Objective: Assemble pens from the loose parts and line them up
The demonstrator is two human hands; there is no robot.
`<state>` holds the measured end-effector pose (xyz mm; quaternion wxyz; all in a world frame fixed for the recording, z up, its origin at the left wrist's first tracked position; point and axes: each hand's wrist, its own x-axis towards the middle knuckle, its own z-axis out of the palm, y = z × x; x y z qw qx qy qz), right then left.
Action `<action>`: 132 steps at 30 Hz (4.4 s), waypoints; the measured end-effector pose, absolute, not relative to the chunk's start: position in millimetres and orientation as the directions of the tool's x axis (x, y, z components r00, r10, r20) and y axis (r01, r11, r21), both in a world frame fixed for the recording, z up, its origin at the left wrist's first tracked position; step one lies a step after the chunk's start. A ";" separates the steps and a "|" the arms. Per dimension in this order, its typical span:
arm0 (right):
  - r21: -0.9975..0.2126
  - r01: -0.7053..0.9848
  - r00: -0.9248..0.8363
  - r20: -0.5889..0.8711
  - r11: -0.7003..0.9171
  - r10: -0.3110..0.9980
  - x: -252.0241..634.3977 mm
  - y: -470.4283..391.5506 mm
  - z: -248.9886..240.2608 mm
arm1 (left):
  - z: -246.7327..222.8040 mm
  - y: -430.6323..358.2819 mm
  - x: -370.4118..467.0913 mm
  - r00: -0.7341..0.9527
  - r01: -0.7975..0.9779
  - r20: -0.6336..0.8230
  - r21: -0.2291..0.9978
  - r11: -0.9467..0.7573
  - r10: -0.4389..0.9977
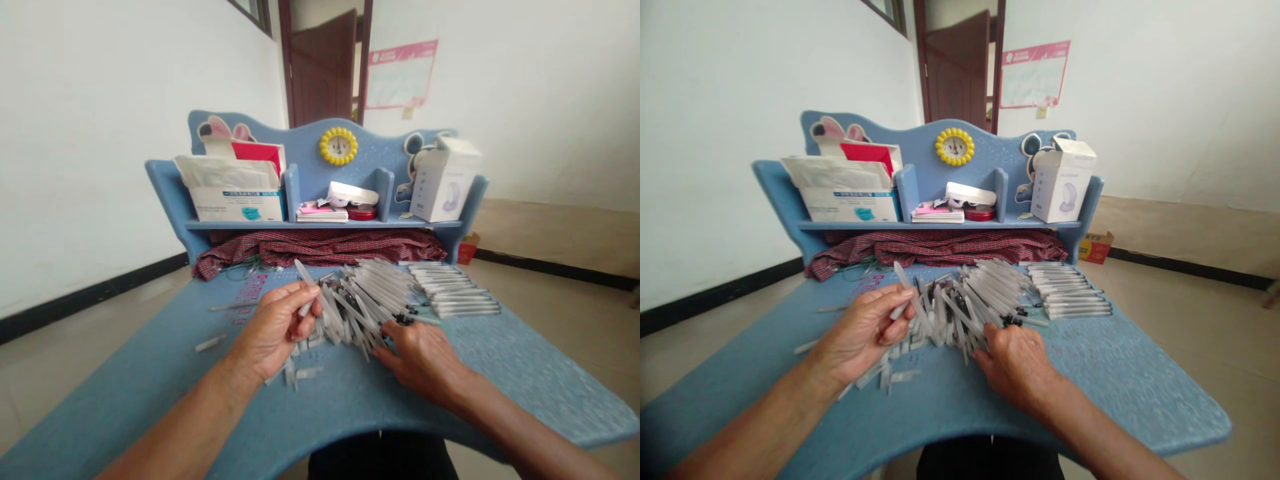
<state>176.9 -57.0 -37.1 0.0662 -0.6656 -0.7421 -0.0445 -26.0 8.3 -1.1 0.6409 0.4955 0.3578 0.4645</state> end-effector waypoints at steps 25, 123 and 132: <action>-0.123 0.990 -0.060 0.060 0.067 0.996 171.3 -47.4 -36.4 | 3.8 2.7 -26.3 0.342 -0.214 0.012 0.975 0.065 0.940; -0.937 0.348 -0.112 -0.037 0.004 0.993 198.6 -79.3 -23.3 | -2.2 14.2 -22.4 0.146 -0.381 -0.037 0.920 0.091 0.989; -0.913 0.406 -0.160 -0.022 0.045 0.987 193.9 -88.6 -17.7 | -3.6 14.6 -25.5 0.114 -0.452 -0.012 0.890 0.063 0.993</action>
